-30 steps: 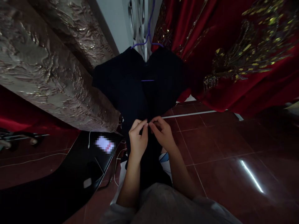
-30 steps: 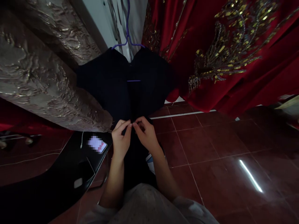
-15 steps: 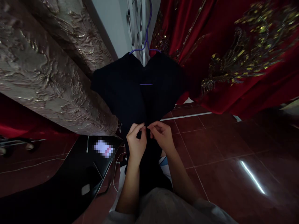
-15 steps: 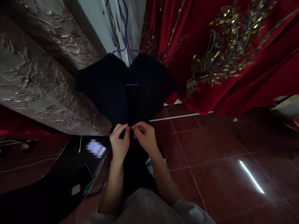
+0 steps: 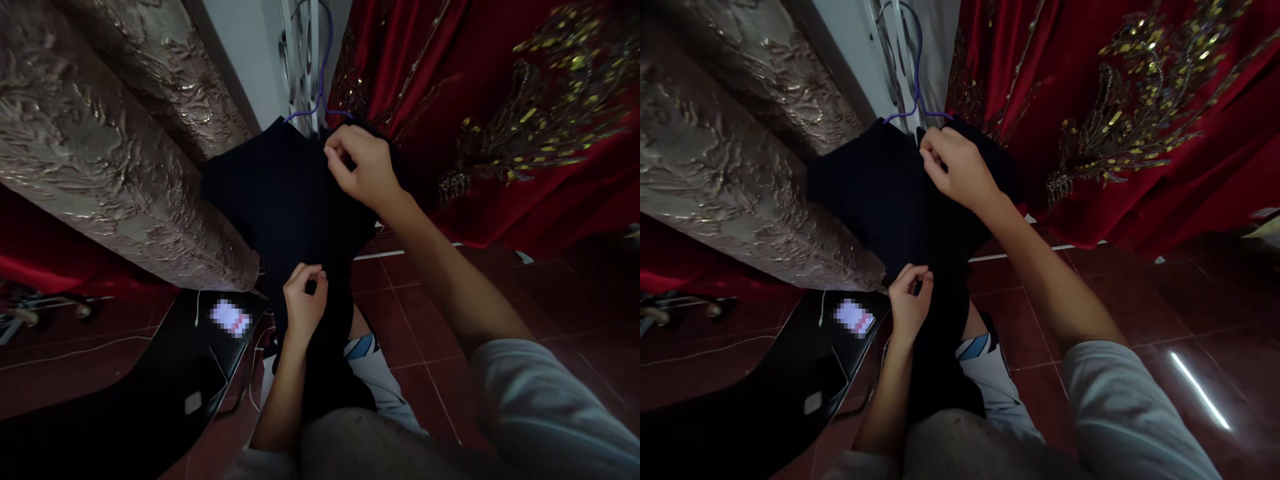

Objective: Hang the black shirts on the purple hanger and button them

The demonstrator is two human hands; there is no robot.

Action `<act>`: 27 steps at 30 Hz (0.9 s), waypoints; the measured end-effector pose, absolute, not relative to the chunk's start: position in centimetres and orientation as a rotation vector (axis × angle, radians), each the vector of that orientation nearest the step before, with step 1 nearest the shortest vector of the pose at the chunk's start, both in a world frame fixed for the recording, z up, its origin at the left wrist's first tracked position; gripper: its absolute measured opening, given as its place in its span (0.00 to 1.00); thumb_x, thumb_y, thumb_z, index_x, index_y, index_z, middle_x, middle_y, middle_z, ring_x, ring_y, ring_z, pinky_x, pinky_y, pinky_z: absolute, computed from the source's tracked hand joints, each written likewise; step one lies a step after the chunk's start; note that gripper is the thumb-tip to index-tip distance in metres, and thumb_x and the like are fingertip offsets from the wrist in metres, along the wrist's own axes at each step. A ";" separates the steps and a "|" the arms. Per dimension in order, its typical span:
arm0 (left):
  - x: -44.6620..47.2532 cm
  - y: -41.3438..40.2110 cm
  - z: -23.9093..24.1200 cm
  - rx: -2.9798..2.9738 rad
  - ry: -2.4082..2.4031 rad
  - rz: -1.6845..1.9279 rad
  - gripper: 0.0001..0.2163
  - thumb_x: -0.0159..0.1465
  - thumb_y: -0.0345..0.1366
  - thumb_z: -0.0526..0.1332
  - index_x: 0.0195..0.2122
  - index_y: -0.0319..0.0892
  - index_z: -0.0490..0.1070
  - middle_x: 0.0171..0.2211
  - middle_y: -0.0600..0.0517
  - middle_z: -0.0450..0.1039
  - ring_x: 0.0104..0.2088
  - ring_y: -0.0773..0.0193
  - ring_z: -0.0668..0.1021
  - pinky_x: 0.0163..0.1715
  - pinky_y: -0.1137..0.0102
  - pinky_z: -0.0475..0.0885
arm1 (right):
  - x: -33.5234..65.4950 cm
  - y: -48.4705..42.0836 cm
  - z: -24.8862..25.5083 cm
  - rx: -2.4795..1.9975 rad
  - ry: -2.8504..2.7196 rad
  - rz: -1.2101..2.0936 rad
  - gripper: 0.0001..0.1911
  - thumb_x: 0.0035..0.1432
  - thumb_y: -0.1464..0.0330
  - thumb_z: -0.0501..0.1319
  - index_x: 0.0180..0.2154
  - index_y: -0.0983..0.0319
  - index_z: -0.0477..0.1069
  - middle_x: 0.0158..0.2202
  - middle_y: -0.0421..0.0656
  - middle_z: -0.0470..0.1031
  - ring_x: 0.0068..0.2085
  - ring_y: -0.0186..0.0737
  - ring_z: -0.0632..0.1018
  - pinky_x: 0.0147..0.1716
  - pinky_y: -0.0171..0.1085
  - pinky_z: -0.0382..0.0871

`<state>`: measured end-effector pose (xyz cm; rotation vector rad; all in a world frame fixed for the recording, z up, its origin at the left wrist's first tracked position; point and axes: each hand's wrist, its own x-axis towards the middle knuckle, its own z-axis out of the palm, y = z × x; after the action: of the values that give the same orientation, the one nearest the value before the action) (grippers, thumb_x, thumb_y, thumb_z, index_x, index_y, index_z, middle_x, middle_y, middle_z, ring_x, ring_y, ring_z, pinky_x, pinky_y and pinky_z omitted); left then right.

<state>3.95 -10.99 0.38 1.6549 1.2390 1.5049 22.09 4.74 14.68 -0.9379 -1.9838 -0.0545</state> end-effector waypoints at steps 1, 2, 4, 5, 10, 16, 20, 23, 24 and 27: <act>3.8 -11.0 0.5 1.678 1.236 1.490 0.04 0.68 0.30 0.61 0.38 0.41 0.76 0.31 0.52 0.69 0.33 0.66 0.74 0.34 0.72 0.69 | 22.2 5.2 14.8 -0.940 -1.979 -0.063 0.12 0.71 0.59 0.53 0.39 0.58 0.68 0.36 0.45 0.71 0.42 0.42 0.74 0.49 0.44 0.71; 3.7 -11.1 0.6 1.707 1.234 1.471 0.04 0.68 0.29 0.61 0.37 0.41 0.76 0.31 0.53 0.69 0.32 0.66 0.74 0.34 0.72 0.69 | 22.3 5.5 14.8 -0.942 -1.975 -0.067 0.13 0.71 0.58 0.53 0.39 0.58 0.68 0.37 0.45 0.71 0.43 0.43 0.74 0.50 0.45 0.72; 3.2 -11.1 0.9 1.774 1.221 1.421 0.05 0.68 0.29 0.60 0.37 0.41 0.75 0.30 0.53 0.69 0.32 0.66 0.74 0.34 0.72 0.68 | 22.5 5.5 14.4 -0.946 -1.966 -0.064 0.14 0.71 0.57 0.53 0.39 0.58 0.69 0.36 0.45 0.71 0.43 0.44 0.74 0.51 0.46 0.72; 3.0 -11.1 1.1 1.811 1.201 1.389 0.05 0.68 0.29 0.60 0.37 0.41 0.75 0.30 0.52 0.69 0.32 0.66 0.74 0.34 0.72 0.68 | 22.5 5.4 14.2 -0.945 -1.956 -0.060 0.14 0.72 0.57 0.53 0.39 0.59 0.69 0.36 0.45 0.71 0.43 0.43 0.75 0.51 0.46 0.72; 2.7 -10.2 2.6 1.992 1.101 1.236 0.05 0.67 0.26 0.60 0.35 0.40 0.73 0.30 0.53 0.69 0.31 0.66 0.74 0.34 0.72 0.68 | 22.1 4.3 14.4 -0.938 -1.867 -0.029 0.15 0.72 0.57 0.52 0.38 0.59 0.68 0.33 0.43 0.70 0.39 0.41 0.75 0.49 0.45 0.73; 2.3 -8.9 1.7 2.084 1.155 1.111 0.06 0.64 0.22 0.59 0.34 0.40 0.71 0.29 0.54 0.67 0.29 0.68 0.73 0.32 0.73 0.67 | 21.9 4.1 16.4 -0.979 -1.770 0.035 0.13 0.71 0.57 0.56 0.37 0.59 0.67 0.31 0.42 0.69 0.38 0.40 0.76 0.48 0.42 0.72; 1.8 -8.4 1.9 2.141 1.161 1.005 0.06 0.65 0.23 0.60 0.34 0.40 0.72 0.29 0.53 0.69 0.29 0.67 0.74 0.32 0.71 0.67 | 21.7 4.2 16.8 -1.000 -1.654 0.139 0.13 0.68 0.58 0.60 0.34 0.58 0.67 0.29 0.41 0.69 0.37 0.40 0.76 0.45 0.40 0.72; 2.1 -7.1 5.2 2.206 1.066 1.057 0.03 0.68 0.28 0.63 0.39 0.41 0.76 0.32 0.53 0.73 0.31 0.66 0.76 0.34 0.71 0.70 | 21.2 4.0 16.9 -1.021 -1.487 0.281 0.15 0.67 0.57 0.60 0.31 0.59 0.65 0.26 0.39 0.67 0.34 0.37 0.75 0.38 0.37 0.72; 2.3 -6.2 6.8 2.219 1.028 1.152 0.04 0.68 0.29 0.63 0.43 0.41 0.76 0.34 0.52 0.74 0.33 0.66 0.77 0.36 0.70 0.72 | 21.1 3.9 17.0 -1.035 -1.439 0.360 0.16 0.67 0.57 0.60 0.30 0.59 0.65 0.25 0.38 0.66 0.31 0.35 0.74 0.35 0.35 0.70; 3.1 -2.8 11.8 2.263 0.939 1.493 0.13 0.72 0.32 0.60 0.57 0.43 0.71 0.40 0.50 0.75 0.37 0.65 0.78 0.41 0.69 0.74 | 20.5 3.1 17.0 -1.086 -1.338 0.715 0.19 0.66 0.57 0.60 0.27 0.60 0.64 0.20 0.37 0.63 0.22 0.29 0.67 0.23 0.29 0.61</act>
<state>3.09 -2.76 11.80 2.2635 0.9392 1.4926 20.55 3.08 16.99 -1.0855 -1.3378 0.7148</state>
